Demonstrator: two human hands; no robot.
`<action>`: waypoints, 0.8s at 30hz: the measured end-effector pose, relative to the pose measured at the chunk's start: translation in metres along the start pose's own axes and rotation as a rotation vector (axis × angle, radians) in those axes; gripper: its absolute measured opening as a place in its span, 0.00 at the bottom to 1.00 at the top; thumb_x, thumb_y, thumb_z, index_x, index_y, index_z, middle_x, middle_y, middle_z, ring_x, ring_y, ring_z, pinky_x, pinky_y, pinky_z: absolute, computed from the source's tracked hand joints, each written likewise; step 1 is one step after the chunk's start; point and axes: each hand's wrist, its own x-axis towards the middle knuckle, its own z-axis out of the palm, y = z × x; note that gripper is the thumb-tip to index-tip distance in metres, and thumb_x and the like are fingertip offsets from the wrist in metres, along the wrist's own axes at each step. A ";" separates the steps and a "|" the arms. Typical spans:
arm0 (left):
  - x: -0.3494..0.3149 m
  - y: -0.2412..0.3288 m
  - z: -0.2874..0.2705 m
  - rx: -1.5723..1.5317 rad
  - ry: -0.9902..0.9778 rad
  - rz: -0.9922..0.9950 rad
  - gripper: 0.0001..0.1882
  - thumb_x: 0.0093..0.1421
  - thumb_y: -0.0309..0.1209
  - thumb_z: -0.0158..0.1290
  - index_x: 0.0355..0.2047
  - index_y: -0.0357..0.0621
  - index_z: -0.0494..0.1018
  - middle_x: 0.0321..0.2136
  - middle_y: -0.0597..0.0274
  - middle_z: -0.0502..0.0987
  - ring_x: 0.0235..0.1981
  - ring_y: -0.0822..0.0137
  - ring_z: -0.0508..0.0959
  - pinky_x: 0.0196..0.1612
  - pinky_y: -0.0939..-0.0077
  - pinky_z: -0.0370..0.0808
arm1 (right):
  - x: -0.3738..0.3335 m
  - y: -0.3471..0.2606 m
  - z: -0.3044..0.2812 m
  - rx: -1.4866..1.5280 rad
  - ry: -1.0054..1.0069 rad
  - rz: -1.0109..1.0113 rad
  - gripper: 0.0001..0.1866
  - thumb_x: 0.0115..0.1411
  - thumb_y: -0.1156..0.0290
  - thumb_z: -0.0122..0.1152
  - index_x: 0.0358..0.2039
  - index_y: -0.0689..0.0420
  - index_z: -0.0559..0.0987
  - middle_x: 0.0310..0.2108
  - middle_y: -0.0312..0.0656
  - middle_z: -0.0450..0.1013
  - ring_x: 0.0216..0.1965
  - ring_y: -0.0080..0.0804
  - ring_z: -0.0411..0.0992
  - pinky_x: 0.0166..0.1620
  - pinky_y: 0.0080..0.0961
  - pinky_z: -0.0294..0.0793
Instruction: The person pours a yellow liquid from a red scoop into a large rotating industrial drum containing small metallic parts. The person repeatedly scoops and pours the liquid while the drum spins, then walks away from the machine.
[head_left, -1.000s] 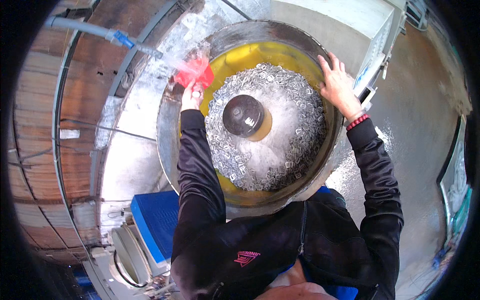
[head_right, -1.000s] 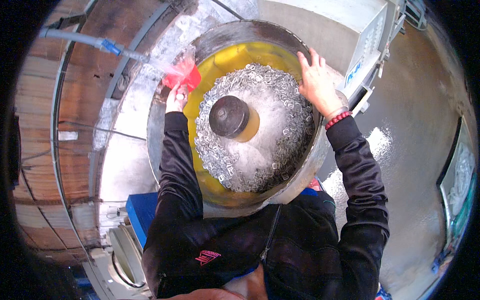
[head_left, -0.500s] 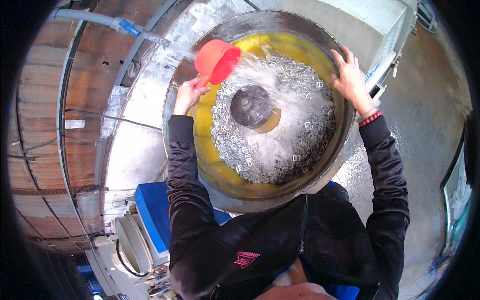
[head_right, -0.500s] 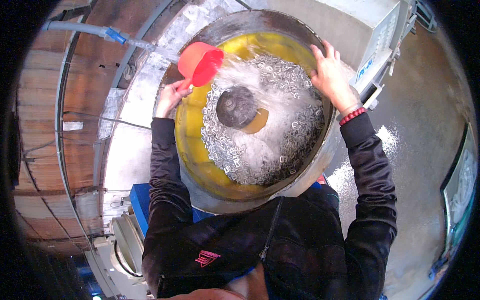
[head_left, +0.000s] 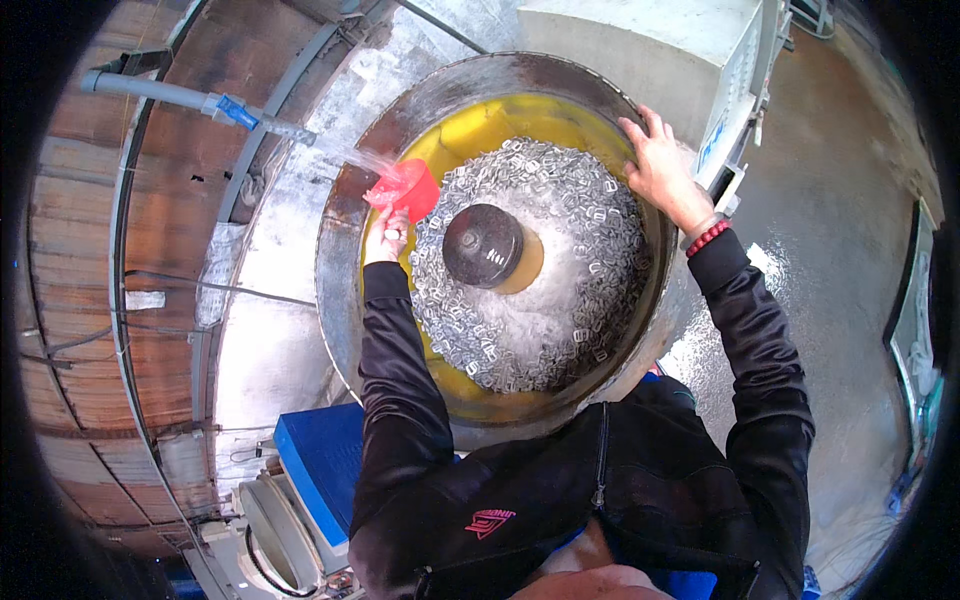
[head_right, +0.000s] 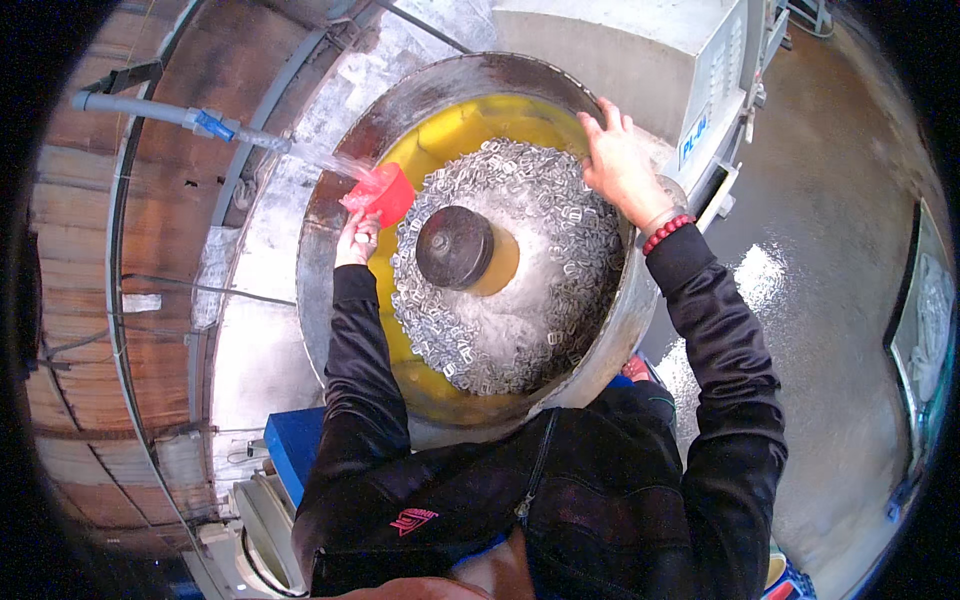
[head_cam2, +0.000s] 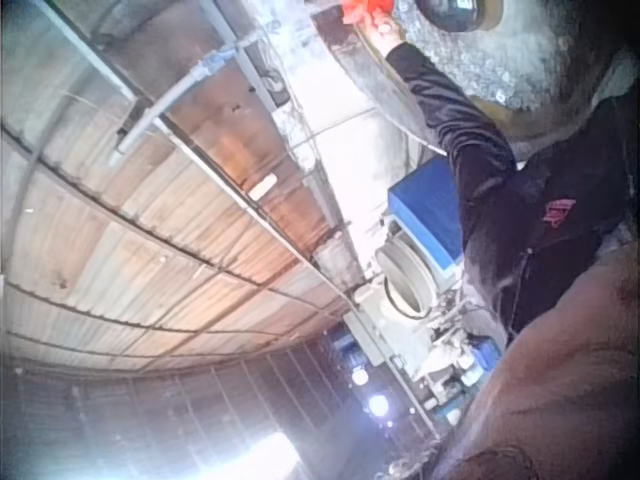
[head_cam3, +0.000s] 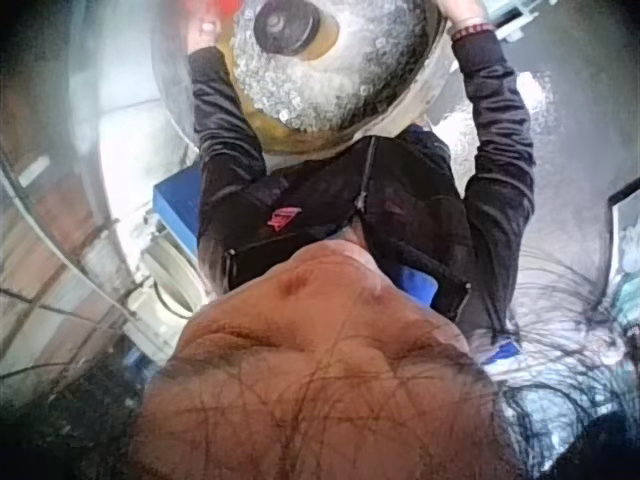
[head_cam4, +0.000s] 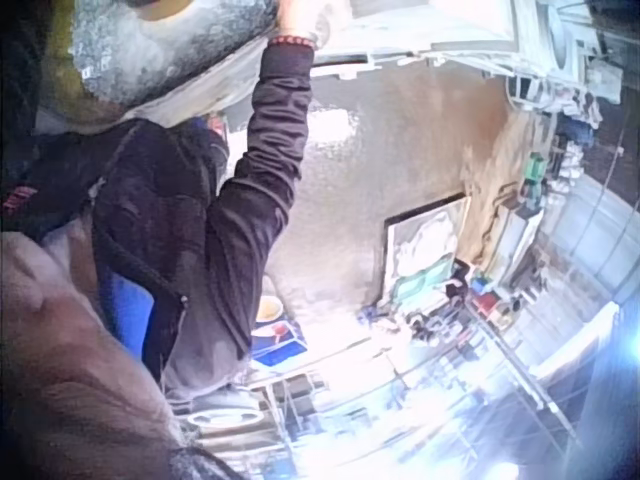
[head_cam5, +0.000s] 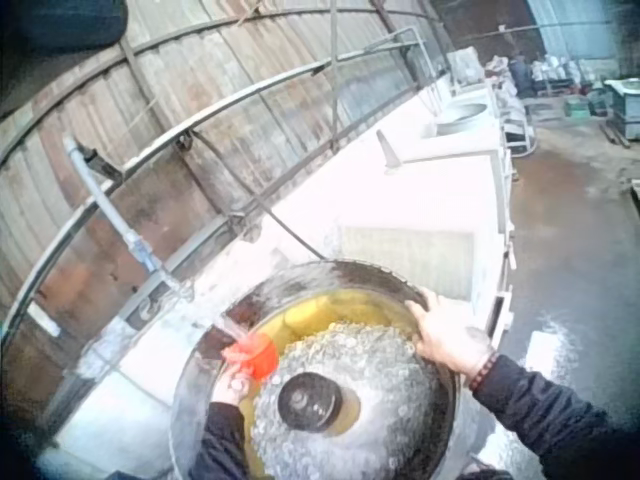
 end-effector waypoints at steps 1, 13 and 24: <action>0.004 -0.002 -0.001 0.052 -0.019 0.030 0.18 0.57 0.28 0.48 0.43 0.27 0.58 0.19 0.64 0.63 0.14 0.77 0.61 0.14 0.88 0.59 | 0.000 0.000 0.000 0.010 0.000 0.004 0.31 0.40 0.79 0.55 0.50 0.60 0.65 0.55 0.56 0.52 0.51 0.56 0.58 0.52 0.40 0.64; -0.063 -0.042 0.038 1.564 0.186 0.491 0.14 0.51 0.33 0.55 0.37 0.41 0.72 0.18 0.64 0.72 0.13 0.78 0.66 0.14 0.82 0.63 | 0.000 0.000 0.000 0.009 -0.006 0.009 0.30 0.41 0.78 0.55 0.49 0.59 0.66 0.56 0.56 0.51 0.52 0.58 0.56 0.53 0.42 0.62; -0.104 -0.016 0.054 2.354 0.428 0.890 0.21 0.45 0.39 0.59 0.39 0.42 0.74 0.27 0.54 0.77 0.28 0.64 0.77 0.31 0.71 0.72 | 0.000 -0.003 -0.005 -0.010 -0.028 0.022 0.26 0.41 0.78 0.55 0.46 0.59 0.70 0.56 0.54 0.52 0.51 0.56 0.58 0.51 0.40 0.65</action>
